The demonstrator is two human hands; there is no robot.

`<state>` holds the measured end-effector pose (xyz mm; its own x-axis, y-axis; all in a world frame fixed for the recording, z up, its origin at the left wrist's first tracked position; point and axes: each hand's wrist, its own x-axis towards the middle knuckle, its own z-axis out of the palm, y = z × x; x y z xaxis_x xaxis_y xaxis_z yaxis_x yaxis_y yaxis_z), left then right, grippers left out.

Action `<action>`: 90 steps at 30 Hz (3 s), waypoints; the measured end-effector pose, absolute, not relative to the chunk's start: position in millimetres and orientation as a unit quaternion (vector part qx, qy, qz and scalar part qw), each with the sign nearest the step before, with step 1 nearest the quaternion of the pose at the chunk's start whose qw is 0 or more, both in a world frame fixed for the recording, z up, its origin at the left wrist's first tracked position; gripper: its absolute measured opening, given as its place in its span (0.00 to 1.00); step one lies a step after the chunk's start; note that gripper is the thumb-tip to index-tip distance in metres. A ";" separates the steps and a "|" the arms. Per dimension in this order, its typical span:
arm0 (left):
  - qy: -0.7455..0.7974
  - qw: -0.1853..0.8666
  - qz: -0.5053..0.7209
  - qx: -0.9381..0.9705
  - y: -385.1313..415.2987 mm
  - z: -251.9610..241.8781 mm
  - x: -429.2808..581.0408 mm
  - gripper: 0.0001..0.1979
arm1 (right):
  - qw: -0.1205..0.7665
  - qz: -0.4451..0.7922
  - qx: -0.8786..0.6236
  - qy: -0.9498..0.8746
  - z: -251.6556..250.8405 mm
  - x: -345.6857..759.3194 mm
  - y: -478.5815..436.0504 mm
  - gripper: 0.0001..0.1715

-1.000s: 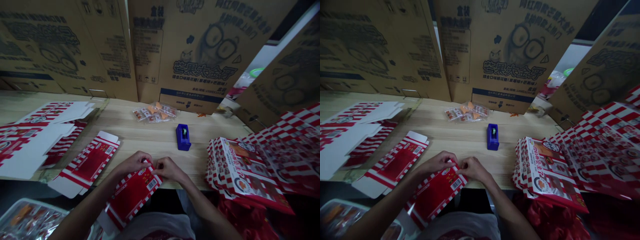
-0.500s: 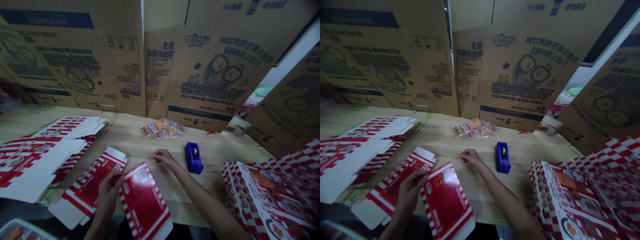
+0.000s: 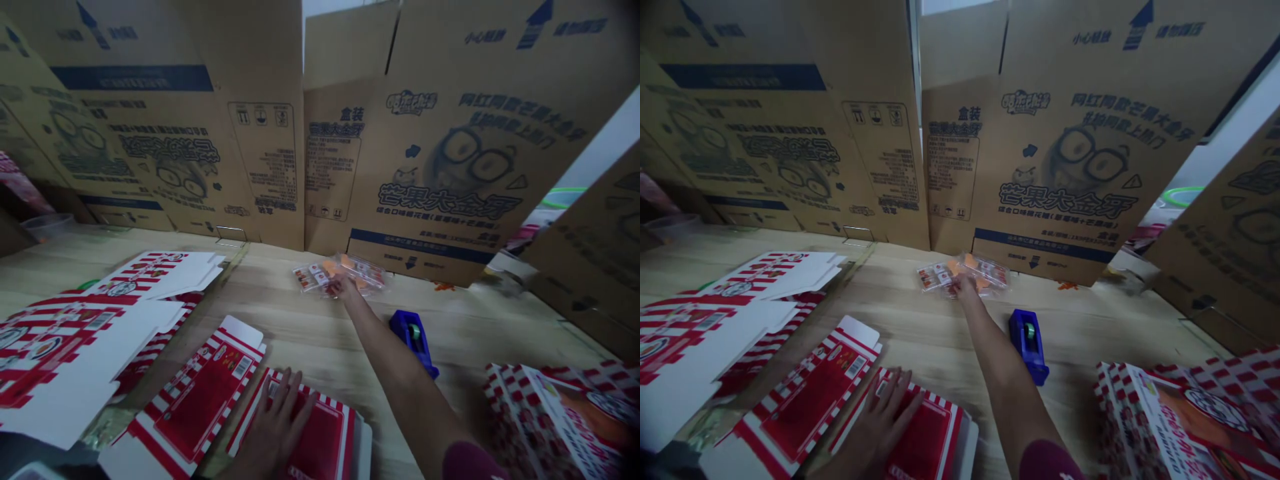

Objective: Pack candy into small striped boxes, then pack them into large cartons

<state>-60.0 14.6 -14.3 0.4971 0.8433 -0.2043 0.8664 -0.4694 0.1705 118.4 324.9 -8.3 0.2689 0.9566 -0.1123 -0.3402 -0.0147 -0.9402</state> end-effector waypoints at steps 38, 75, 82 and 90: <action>0.554 -0.007 0.061 0.830 1.4 15.1 -21.9 0.55 | 0.245 0.407 -0.413 -0.777 26.7 259.9 51.9 0.29; 0.471 0.101 0.015 0.876 8.3 2.3 -14.8 0.58 | 0.436 0.193 -0.576 -0.664 -23.1 236.4 31.8 0.14; 0.483 0.107 0.008 0.869 7.5 4.6 -13.7 0.59 | 0.397 0.233 -0.713 -0.528 -38.5 298.6 -35.7 0.35; 0.502 0.080 0.045 0.860 -2.8 -1.1 2.4 0.56 | 0.476 0.595 -0.480 -0.436 -12.8 198.6 -21.9 0.29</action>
<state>2.4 -2.8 -1.1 0.4925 0.8703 -0.0030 0.8559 -0.4837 0.1827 198.6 -21.9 -12.8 -0.0865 0.9839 -0.1562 -0.1478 -0.1677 -0.9747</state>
